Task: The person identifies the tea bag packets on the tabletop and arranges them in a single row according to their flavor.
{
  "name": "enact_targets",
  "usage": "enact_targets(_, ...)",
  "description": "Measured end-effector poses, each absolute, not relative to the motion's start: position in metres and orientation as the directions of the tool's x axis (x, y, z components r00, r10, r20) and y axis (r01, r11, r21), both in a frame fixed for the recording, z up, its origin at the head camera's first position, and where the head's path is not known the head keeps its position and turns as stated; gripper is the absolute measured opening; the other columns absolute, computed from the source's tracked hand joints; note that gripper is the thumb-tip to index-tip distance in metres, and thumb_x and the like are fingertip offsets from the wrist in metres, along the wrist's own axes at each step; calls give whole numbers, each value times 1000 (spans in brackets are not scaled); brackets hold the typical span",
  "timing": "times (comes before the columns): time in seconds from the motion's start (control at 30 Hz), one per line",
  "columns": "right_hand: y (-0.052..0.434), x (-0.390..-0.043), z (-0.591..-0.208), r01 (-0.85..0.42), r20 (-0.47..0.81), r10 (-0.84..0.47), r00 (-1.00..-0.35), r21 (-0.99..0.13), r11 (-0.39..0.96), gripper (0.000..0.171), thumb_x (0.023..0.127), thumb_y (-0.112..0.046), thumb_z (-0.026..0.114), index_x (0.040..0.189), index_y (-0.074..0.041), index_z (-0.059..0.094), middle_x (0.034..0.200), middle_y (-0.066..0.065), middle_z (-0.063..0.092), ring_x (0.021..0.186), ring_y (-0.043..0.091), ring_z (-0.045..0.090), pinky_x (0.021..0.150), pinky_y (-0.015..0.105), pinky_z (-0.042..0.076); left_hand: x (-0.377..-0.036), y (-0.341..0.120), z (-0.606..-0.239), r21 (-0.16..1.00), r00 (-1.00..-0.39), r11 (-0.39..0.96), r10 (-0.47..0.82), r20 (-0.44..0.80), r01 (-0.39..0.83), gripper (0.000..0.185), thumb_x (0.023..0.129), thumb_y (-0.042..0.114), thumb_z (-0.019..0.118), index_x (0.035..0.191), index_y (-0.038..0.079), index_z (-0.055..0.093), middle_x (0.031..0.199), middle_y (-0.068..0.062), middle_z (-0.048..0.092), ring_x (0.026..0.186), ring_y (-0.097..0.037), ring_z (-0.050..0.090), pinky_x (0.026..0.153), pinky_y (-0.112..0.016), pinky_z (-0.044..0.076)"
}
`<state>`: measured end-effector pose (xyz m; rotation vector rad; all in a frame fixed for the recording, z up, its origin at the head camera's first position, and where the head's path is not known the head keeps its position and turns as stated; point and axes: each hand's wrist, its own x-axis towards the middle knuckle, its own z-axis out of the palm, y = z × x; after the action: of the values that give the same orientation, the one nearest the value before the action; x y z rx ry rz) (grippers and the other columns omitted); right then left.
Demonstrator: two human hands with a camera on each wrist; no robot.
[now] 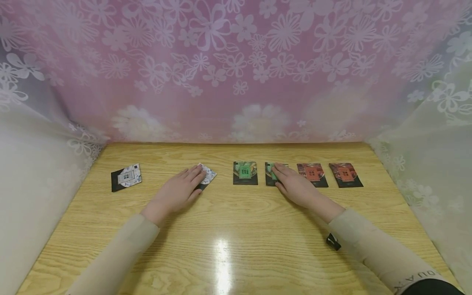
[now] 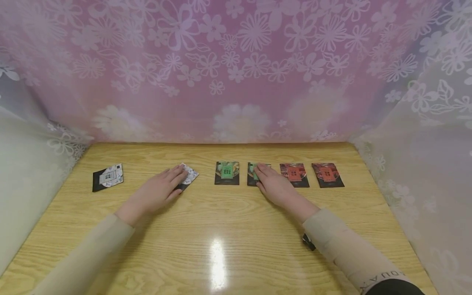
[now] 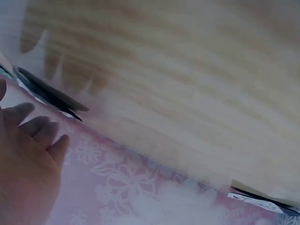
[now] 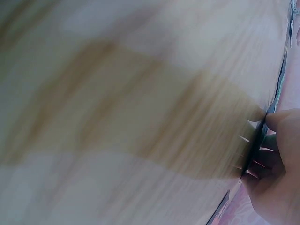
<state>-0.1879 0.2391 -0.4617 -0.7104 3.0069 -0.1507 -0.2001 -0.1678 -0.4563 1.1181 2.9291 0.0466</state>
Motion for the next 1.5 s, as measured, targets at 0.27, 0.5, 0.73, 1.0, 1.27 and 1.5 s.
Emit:
enact_targets(0.27, 238, -187, -460, -442, -30, -449, -893, -124, 888, 59, 110, -24, 60, 160, 4, 42, 168, 25, 39, 154, 43, 42, 122, 59, 45, -213, -163, -459, 4, -724, 725, 687, -68, 688, 61, 114, 30, 50, 167, 6, 33, 175, -17, 29, 162, -34, 30, 133, -51, 32)
enact_targets(0.5, 238, -187, -460, -435, -26, -441, -897, -134, 891, 59, 110, -23, 59, 160, 4, 42, 168, 25, 39, 154, 43, 42, 123, 60, 44, -222, -144, -459, -40, -724, 724, 682, -109, 688, 61, 115, 31, 45, 168, 4, 28, 176, -16, 25, 165, -32, 23, 137, -46, 25)
enact_targets(0.73, 238, -188, -460, -431, -40, -439, -898, -131, 893, 60, 111, -24, 59, 161, 4, 41, 169, 25, 37, 155, 43, 40, 125, 59, 42, -228, -121, -457, -32, -730, 731, 675, -111, 681, 61, 116, 30, 43, 169, 4, 25, 177, -16, 23, 166, -32, 21, 137, -45, 23)
enact_targets(1.0, 237, -187, -458, -433, -34, -440, -897, -131, 892, 58, 110, -22, 60, 159, 4, 43, 168, 25, 39, 154, 43, 42, 124, 59, 43, -234, -108, -459, -13, -739, 745, 659, -142, 667, 62, 116, 28, 39, 170, 6, 19, 178, -15, 17, 166, -32, 17, 138, -46, 21)
enact_targets(1.27, 240, -189, -462, -433, -39, -441, -897, -127, 892, 59, 111, -24, 57, 161, 4, 40, 170, 25, 36, 155, 43, 40, 125, 59, 42, -229, -91, -458, -110, -841, 837, 517, -162, 536, 63, 116, 35, 38, 168, 1, 25, 175, -18, 24, 164, -34, 27, 136, -46, 27)
enact_targets(1.5, 241, -189, -464, -446, -30, -453, -891, -122, 887, 59, 111, -23, 57, 161, 4, 40, 169, 25, 37, 155, 44, 41, 124, 60, 43, -222, -79, -453, -121, -895, 892, 417, -159, 436, 67, 114, 41, 42, 166, -1, 30, 173, -22, 30, 161, -38, 34, 134, -49, 30)
